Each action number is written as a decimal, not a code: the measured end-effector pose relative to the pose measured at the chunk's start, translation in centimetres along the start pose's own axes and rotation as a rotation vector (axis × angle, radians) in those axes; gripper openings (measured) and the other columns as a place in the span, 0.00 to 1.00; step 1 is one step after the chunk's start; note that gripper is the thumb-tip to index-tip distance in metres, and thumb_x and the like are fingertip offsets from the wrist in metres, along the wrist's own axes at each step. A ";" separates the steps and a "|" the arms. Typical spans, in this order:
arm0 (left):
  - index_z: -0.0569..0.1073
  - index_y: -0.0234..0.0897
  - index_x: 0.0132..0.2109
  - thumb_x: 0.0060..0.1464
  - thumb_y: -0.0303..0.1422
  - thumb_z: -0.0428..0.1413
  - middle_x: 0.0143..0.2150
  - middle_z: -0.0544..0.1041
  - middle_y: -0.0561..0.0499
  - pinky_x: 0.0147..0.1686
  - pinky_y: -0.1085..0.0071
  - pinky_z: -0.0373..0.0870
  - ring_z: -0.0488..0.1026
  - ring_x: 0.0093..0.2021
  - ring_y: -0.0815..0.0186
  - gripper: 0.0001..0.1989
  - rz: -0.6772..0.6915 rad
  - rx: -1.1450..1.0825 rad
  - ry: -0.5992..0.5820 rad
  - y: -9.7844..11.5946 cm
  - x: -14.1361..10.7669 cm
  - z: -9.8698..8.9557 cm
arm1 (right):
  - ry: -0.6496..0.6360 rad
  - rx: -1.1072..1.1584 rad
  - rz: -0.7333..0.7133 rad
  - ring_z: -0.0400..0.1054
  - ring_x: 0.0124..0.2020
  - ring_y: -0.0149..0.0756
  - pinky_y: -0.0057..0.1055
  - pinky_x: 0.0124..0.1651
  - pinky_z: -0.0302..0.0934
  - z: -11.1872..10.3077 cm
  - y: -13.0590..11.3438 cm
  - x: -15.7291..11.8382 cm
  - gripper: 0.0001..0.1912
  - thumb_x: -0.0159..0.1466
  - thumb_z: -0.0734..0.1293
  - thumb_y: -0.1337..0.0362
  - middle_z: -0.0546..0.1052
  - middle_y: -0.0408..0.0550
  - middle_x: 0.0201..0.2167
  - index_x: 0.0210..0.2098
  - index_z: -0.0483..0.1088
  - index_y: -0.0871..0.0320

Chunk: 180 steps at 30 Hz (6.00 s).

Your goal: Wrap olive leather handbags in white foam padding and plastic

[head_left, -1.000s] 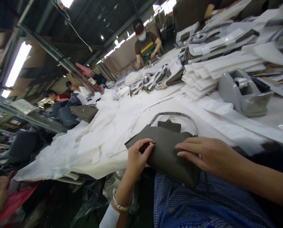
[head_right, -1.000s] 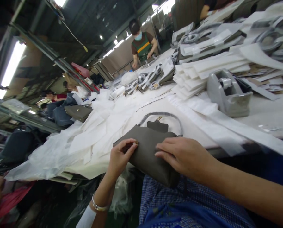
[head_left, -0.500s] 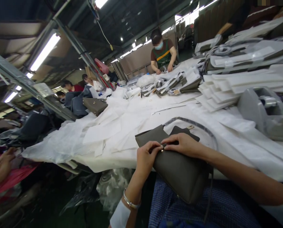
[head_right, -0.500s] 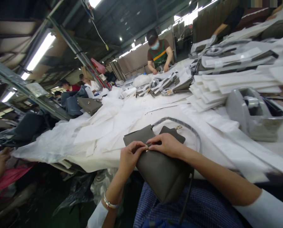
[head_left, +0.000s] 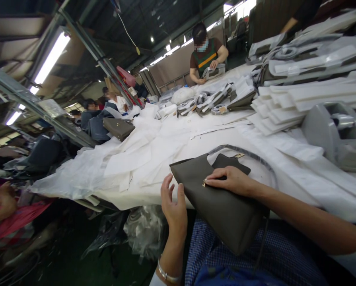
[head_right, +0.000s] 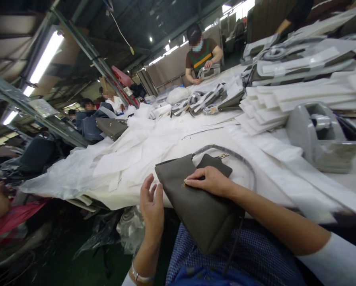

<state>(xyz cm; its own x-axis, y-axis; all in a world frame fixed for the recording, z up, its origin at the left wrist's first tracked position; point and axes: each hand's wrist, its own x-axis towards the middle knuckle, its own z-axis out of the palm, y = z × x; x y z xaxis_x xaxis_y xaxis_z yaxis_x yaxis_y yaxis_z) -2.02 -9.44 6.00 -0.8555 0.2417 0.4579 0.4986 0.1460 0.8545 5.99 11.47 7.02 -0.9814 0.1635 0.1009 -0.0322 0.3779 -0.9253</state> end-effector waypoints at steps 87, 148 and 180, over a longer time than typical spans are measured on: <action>0.81 0.42 0.37 0.56 0.31 0.60 0.71 0.60 0.48 0.66 0.51 0.60 0.61 0.67 0.51 0.04 0.047 0.350 -0.734 4.7 2.1 2.7 | 0.201 -1.122 0.100 0.72 0.28 0.39 0.36 0.27 0.46 1.0 -4.9 -7.6 0.14 0.71 0.61 0.56 0.80 0.49 0.36 0.49 0.76 0.52; 0.79 0.41 0.33 0.55 0.26 0.60 0.69 0.62 0.48 0.62 0.50 0.65 0.63 0.65 0.53 0.05 0.070 0.422 -0.663 4.7 1.3 2.9 | 0.104 -0.450 -0.053 0.76 0.35 0.36 0.31 0.40 0.67 1.0 -1.7 -5.3 0.11 0.68 0.64 0.65 0.82 0.46 0.34 0.42 0.79 0.54; 0.80 0.44 0.42 0.56 0.31 0.62 0.69 0.62 0.48 0.67 0.55 0.60 0.61 0.68 0.55 0.06 0.112 0.355 -0.654 5.8 0.1 1.6 | 0.391 -0.495 -0.231 0.72 0.33 0.35 0.31 0.36 0.63 3.1 -1.0 -7.4 0.09 0.69 0.63 0.65 0.78 0.48 0.32 0.37 0.76 0.56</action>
<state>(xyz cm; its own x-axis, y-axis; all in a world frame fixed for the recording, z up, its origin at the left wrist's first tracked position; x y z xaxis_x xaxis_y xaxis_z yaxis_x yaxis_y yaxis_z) 0.96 -7.05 10.61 -0.5953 0.7773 0.2036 0.6873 0.3613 0.6301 12.66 7.01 6.09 -0.8159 0.3112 0.4873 -0.0511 0.8007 -0.5969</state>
